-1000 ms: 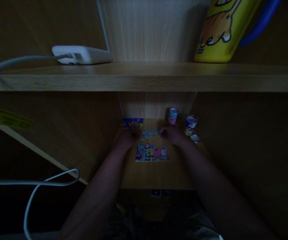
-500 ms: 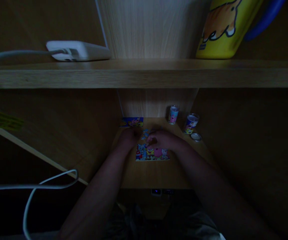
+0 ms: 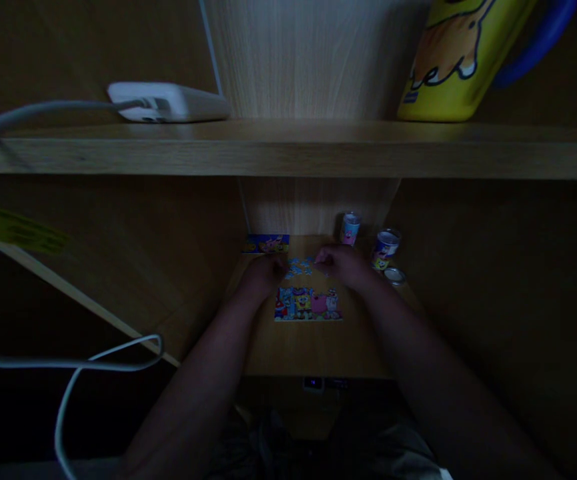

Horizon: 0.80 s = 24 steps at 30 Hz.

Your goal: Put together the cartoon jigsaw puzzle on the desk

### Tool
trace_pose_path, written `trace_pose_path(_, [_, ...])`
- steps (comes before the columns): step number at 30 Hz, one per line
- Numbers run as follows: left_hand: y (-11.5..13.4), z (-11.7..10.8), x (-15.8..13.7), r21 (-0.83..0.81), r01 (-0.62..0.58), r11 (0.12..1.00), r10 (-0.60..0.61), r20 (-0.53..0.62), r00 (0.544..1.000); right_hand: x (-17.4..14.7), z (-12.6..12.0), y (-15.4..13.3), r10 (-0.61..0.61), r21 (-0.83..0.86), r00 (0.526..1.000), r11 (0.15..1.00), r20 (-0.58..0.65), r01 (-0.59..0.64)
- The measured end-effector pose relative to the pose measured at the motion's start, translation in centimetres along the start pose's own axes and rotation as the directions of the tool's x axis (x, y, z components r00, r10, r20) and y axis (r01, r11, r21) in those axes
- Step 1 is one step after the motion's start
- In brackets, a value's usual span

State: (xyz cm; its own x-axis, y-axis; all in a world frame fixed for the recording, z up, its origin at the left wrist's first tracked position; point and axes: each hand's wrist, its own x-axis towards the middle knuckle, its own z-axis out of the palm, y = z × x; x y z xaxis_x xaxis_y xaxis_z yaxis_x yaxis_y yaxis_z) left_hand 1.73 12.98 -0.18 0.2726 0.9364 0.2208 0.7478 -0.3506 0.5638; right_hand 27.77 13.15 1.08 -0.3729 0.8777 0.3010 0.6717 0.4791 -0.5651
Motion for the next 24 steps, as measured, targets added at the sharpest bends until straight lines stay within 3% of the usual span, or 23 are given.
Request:
trace_pose_path(2, [0.2, 0.1, -0.1, -0.047, -0.033, 0.998, 0.035, 0.036, 0.999, 0.0, -0.5, 0.5, 0.025, -0.079, 0.999, 0.997, -0.028, -0.028])
trace_pose_path(5, [1.0, 0.1, -0.6, -0.142, -0.094, 0.985, 0.114, 0.137, 0.984, 0.0, -0.5, 0.6, -0.011, -0.125, 1.000, 0.992, 0.023, 0.014])
trace_pose_path(10, [2.2, -0.2, -1.3, -0.358, -0.139, 0.923, 0.275, 0.363, 0.890, 0.1, 0.1, 0.7, -0.059, -0.176, 0.989, 0.981, 0.133, 0.083])
trace_pose_path(17, [2.0, 0.1, -1.4, -0.275, -0.196, 0.941, 0.289, 0.356, 0.888, -0.3, -0.2, 0.7, -0.086, -0.004, 0.978, 0.996, 0.192, 0.088])
trace_pose_path(24, [1.6, -0.3, -1.2, -0.238, -0.205, 0.949, 0.284, 0.371, 0.884, -0.6, -1.3, 0.7, 0.056, -0.007, 0.966, 0.998, 0.251, -0.056])
